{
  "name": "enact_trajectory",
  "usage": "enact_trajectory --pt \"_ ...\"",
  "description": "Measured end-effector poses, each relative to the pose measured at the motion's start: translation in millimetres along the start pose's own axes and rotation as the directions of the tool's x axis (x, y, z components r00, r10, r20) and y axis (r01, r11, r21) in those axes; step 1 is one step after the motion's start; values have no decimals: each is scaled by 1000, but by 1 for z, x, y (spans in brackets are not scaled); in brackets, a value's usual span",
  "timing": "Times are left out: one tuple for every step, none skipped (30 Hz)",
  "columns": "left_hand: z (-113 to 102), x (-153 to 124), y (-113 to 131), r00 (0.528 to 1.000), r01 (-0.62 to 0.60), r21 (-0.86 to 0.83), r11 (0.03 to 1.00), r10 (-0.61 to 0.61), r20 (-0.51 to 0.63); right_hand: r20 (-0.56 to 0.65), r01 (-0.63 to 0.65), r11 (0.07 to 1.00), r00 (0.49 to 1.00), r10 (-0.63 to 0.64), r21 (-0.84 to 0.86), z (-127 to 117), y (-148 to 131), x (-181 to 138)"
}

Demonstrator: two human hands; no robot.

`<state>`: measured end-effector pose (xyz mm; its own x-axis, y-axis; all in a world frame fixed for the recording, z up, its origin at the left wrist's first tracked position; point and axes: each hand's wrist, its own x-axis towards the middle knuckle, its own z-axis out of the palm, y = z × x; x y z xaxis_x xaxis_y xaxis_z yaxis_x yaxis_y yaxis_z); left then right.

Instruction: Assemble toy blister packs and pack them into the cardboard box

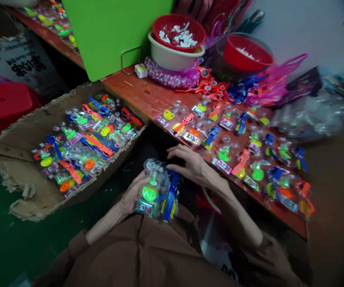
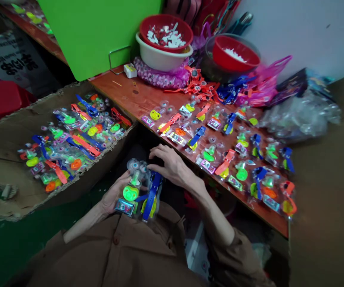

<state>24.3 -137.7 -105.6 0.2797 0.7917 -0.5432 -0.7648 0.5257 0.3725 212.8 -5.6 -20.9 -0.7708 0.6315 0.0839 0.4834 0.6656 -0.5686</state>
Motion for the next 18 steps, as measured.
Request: enact_trajectory --pt "1 0 0 1000 -1 0 1000 1 1 -45 -37 999 998 36 -13 9 0 -9" --pt "2 0 -1 1000 -4 2 1000 4 -3 -88 -68 997 994 64 -34 19 -2 -16" --pt "2 0 -2 1000 -8 9 1000 9 -11 -128 -95 994 988 87 -62 30 -4 -21" --pt "3 0 -3 1000 -12 17 1000 13 -26 -169 -124 988 980 106 -94 40 -7 -25" --pt "3 0 -5 999 -14 27 1000 16 -43 -206 -149 981 971 121 -124 48 -9 -28" --pt "2 0 -6 998 -15 36 999 17 -56 -234 -168 975 963 131 -145 55 -12 -29" --pt "2 0 -6 998 -15 45 999 18 -65 -252 -179 971 958 136 -158 60 -13 -30" --pt "2 0 -7 997 -16 52 999 20 -69 -261 -180 971 956 134 -158 62 -14 -31" --pt "1 0 -7 997 -18 56 998 21 -69 -257 -169 975 958 127 -148 62 -14 -31" --pt "1 -1 -7 997 -18 58 998 22 -72 -247 -148 981 962 113 -128 61 -14 -32" --pt "1 -1 -7 997 -16 59 998 20 -77 -238 -122 987 967 94 -103 60 -13 -33" --pt "1 -2 -7 996 -13 59 998 18 -82 -236 -96 992 969 75 -80 57 -12 -34" --pt "1 -2 -7 996 -11 58 998 16 -83 -240 -74 995 969 57 -64 56 -11 -35" --pt "1 -2 -7 997 -11 56 998 15 -77 -247 -56 997 968 41 -55 54 -10 -36" --pt "2 -2 -7 998 -12 54 998 15 -66 -253 -42 998 967 28 -51 54 -9 -36" --pt "2 -2 -7 999 -12 52 999 15 -52 -259 -32 998 966 19 -47 54 -9 -37" --pt "2 -2 -7 999 -11 49 999 13 -41 -262 -29 999 965 18 -36 54 -8 -37" --pt "2 -2 -7 999 -11 46 999 13 -34 -265 -34 999 964 29 -15 55 -8 -38"
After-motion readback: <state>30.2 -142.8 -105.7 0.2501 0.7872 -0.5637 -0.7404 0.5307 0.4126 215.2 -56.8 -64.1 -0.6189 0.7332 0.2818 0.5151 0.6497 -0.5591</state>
